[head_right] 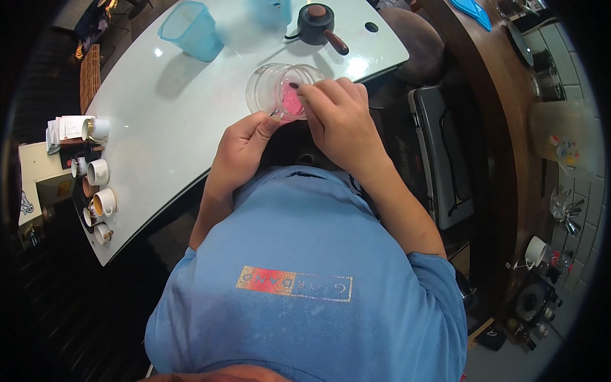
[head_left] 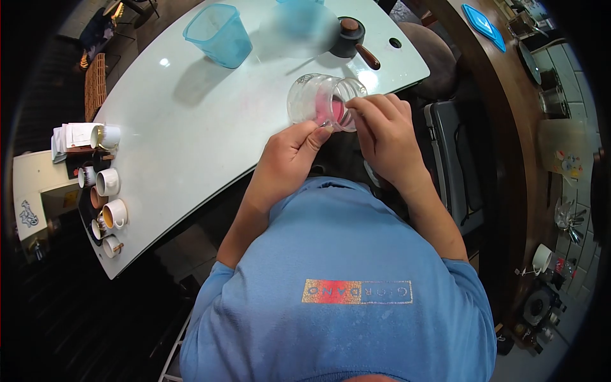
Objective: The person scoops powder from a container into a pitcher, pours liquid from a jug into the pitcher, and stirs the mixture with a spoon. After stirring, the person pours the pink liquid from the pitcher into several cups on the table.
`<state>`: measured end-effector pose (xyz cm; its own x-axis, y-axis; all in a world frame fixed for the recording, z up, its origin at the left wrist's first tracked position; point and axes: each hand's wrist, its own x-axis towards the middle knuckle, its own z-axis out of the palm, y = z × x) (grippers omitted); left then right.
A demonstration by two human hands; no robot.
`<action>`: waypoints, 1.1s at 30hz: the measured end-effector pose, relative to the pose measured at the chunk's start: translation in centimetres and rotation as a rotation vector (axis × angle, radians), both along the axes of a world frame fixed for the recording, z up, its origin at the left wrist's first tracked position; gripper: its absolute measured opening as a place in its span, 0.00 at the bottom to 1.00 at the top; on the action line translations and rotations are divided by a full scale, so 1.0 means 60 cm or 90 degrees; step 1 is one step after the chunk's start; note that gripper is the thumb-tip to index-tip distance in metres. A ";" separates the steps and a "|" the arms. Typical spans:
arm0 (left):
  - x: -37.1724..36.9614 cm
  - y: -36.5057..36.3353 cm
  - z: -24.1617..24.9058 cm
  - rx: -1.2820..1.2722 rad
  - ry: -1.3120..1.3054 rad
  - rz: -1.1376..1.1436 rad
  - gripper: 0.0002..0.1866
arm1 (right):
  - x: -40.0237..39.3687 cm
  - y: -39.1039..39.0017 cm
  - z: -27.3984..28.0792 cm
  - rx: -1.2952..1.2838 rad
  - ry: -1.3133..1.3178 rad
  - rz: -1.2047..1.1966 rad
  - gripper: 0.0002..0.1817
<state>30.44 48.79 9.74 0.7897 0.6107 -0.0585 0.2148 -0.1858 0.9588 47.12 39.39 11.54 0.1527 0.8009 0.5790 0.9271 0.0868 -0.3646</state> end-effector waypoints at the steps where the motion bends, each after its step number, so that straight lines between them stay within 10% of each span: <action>1: 0.000 0.000 -0.002 0.007 -0.022 0.013 0.20 | -0.002 0.000 -0.004 0.024 0.017 -0.019 0.07; 4: 0.002 -0.005 0.005 -0.003 -0.024 0.031 0.22 | -0.026 -0.008 -0.011 -0.045 0.427 -0.185 0.07; 8: 0.000 -0.004 0.005 -0.007 -0.008 0.021 0.22 | -0.027 -0.013 -0.018 -0.080 0.530 -0.222 0.08; 17: -0.006 -0.001 0.003 -0.045 0.001 -0.027 0.20 | -0.007 -0.009 0.010 -0.053 -0.090 0.010 0.14; 21: -0.010 -0.003 -0.001 -0.050 -0.042 -0.002 0.19 | -0.013 -0.009 0.010 -0.069 -0.065 -0.007 0.10; 26: -0.021 -0.002 -0.009 -0.051 -0.010 -0.007 0.19 | -0.033 -0.015 -0.009 -0.146 0.526 -0.195 0.07; 33: -0.024 0.017 -0.038 -0.243 -0.094 -0.029 0.19 | -0.027 -0.026 0.041 0.080 0.108 -0.020 0.06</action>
<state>28.98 49.80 7.48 0.8324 0.5311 -0.1584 0.0701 0.1827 0.9807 45.50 37.80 14.01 0.2805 0.7171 0.6380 0.8566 0.1130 -0.5035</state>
